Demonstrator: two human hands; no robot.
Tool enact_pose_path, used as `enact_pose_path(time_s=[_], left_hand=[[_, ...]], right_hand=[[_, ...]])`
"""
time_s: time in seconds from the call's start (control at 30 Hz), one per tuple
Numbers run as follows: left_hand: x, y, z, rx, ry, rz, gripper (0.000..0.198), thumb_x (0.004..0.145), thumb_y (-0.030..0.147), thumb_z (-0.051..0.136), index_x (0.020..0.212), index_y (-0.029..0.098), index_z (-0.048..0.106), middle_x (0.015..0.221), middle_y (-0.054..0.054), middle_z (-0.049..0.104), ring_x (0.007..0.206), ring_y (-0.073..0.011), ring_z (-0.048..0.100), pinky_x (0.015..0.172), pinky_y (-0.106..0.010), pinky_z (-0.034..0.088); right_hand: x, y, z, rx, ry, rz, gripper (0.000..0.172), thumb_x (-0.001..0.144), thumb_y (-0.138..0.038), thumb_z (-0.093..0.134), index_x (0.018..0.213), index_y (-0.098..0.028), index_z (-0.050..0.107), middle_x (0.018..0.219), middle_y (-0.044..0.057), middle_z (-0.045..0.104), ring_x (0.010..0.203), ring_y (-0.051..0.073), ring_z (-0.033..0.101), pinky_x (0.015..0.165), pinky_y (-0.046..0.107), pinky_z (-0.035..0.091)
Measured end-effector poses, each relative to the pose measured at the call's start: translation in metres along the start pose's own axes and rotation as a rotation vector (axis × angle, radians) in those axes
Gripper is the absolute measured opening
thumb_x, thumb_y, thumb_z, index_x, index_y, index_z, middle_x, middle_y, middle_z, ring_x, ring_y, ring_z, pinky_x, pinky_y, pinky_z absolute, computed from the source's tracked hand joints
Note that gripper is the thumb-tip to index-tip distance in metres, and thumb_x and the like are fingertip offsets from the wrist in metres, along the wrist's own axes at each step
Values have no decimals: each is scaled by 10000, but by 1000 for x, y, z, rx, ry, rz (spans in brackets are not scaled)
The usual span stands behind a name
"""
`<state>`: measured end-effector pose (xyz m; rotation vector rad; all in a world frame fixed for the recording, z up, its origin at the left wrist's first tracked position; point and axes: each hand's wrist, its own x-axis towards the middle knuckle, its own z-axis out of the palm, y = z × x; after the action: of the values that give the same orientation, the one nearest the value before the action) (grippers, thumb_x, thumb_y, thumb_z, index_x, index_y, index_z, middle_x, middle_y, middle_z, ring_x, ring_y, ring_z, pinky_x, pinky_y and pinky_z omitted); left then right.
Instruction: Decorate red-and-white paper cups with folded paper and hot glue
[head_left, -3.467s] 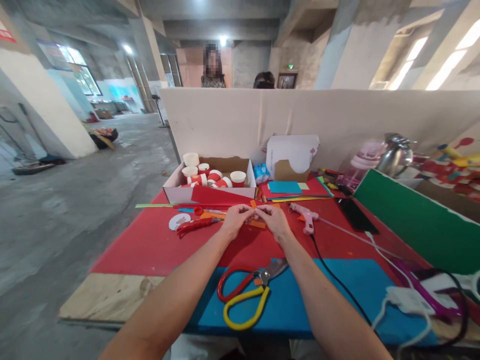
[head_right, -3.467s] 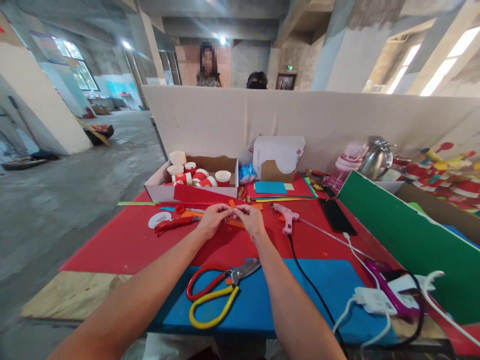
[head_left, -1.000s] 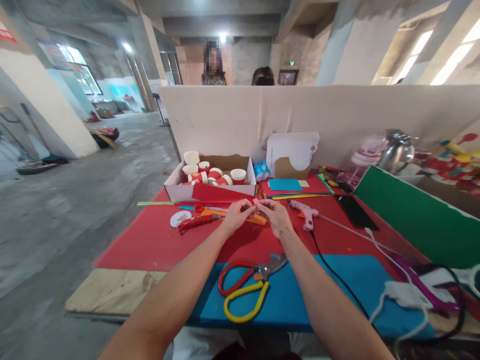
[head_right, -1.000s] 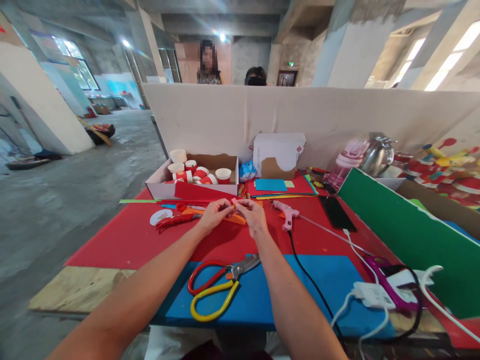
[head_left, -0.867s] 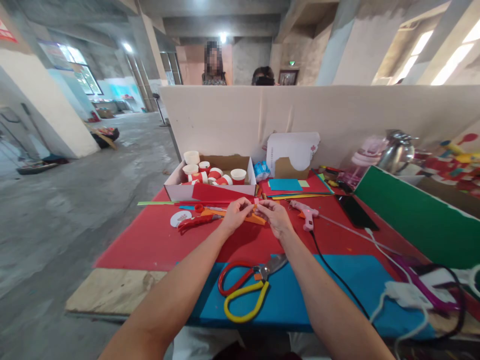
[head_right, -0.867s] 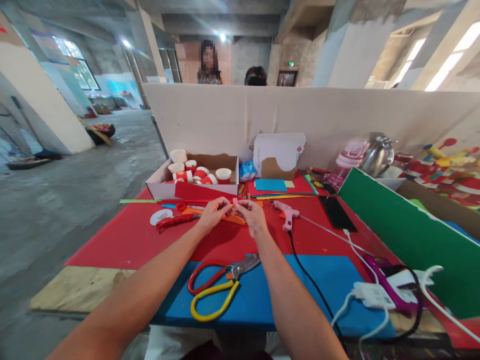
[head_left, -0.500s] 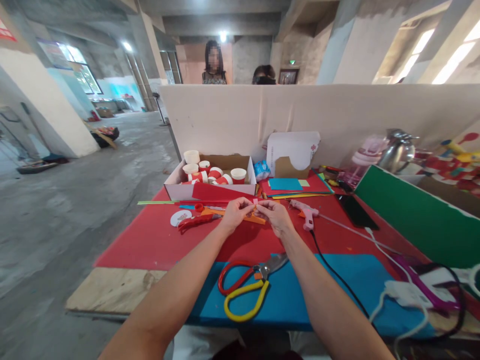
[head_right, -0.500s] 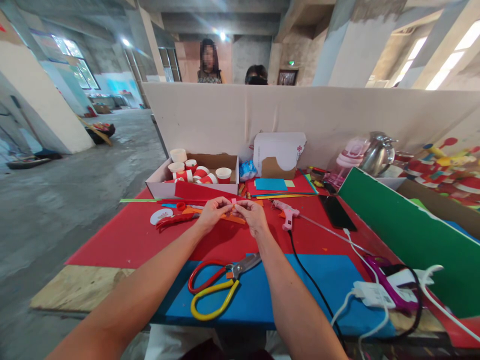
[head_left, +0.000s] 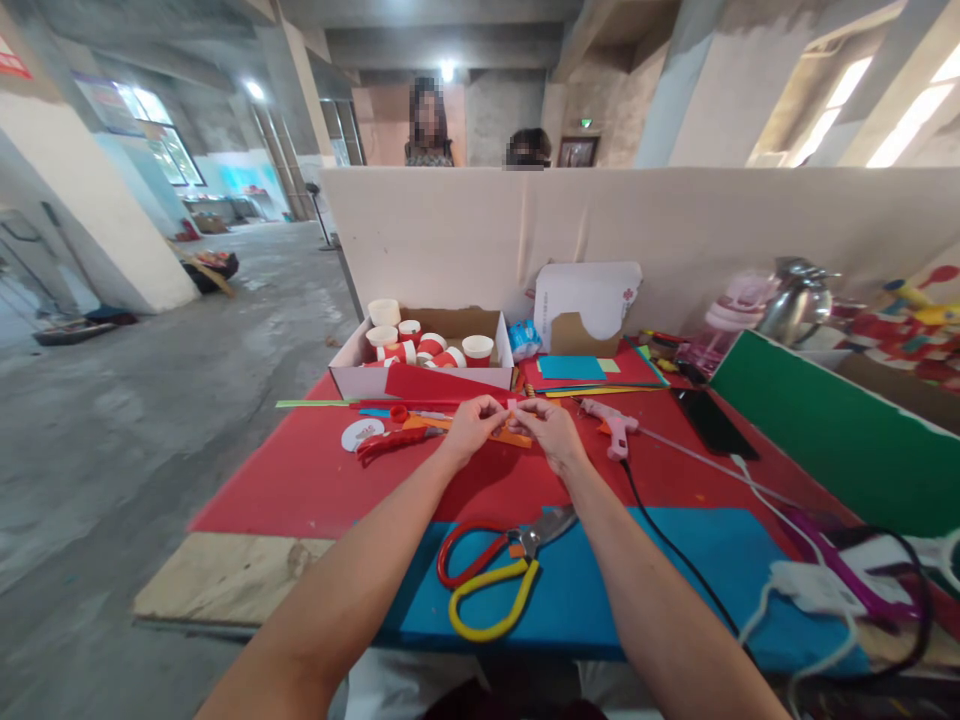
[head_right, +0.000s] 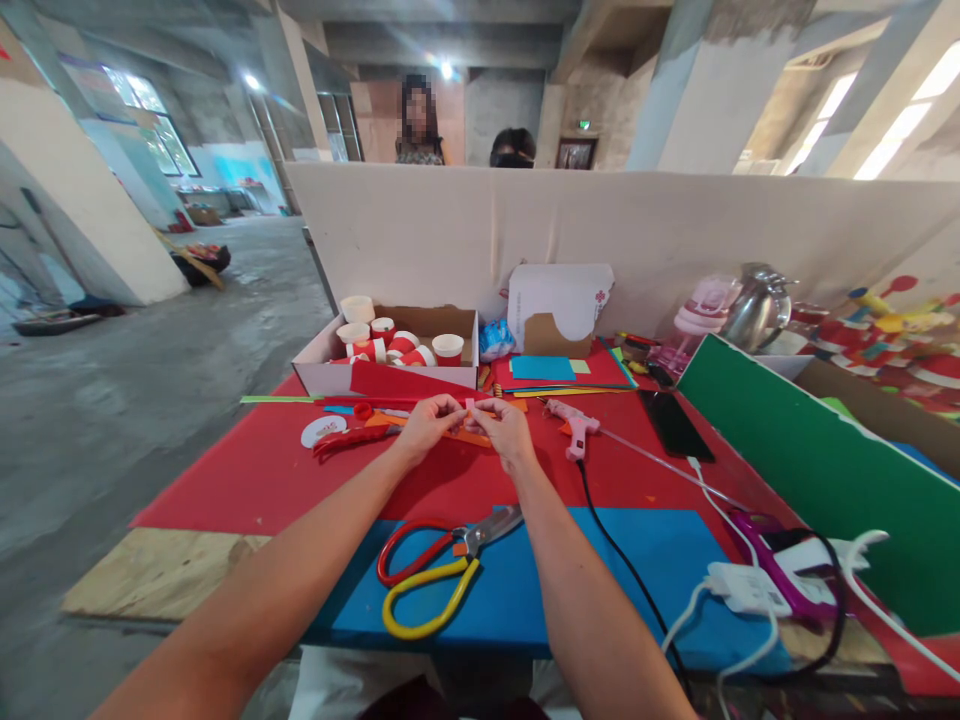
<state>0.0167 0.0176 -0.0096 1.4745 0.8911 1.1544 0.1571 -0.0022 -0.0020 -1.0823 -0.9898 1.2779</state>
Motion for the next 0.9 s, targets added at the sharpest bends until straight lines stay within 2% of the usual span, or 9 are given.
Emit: enact_pose_path(time_s=[0.5,0.7,0.9], left_hand=[[-1,3,1,-8,-6,1,244,669,336,668,617,146,525,522,41,517,499,-75,445,517,-210,355],[-2,3,1,12,14,13,197,682,299,655,636,142,545,561,30,547,547,-83,484,572,-218,389],[-3,4,2,-59,35,-19,212,652,303,685,666,145,544,572,30,564,546,-90,509,573,-223,406]], right_hand=[[2,2,-6,44,-48,65,312,476,-329,818,656,-165,623,568,-26,653,547,105,621,633,246,527],[2,3,-7,10,-70,27,313,486,-336,815,680,-163,641,580,-18,656,558,118,617,659,286,535],[2,2,-6,-24,-71,3,312,497,-306,804,715,-166,631,636,-22,661,562,112,615,682,294,536]])
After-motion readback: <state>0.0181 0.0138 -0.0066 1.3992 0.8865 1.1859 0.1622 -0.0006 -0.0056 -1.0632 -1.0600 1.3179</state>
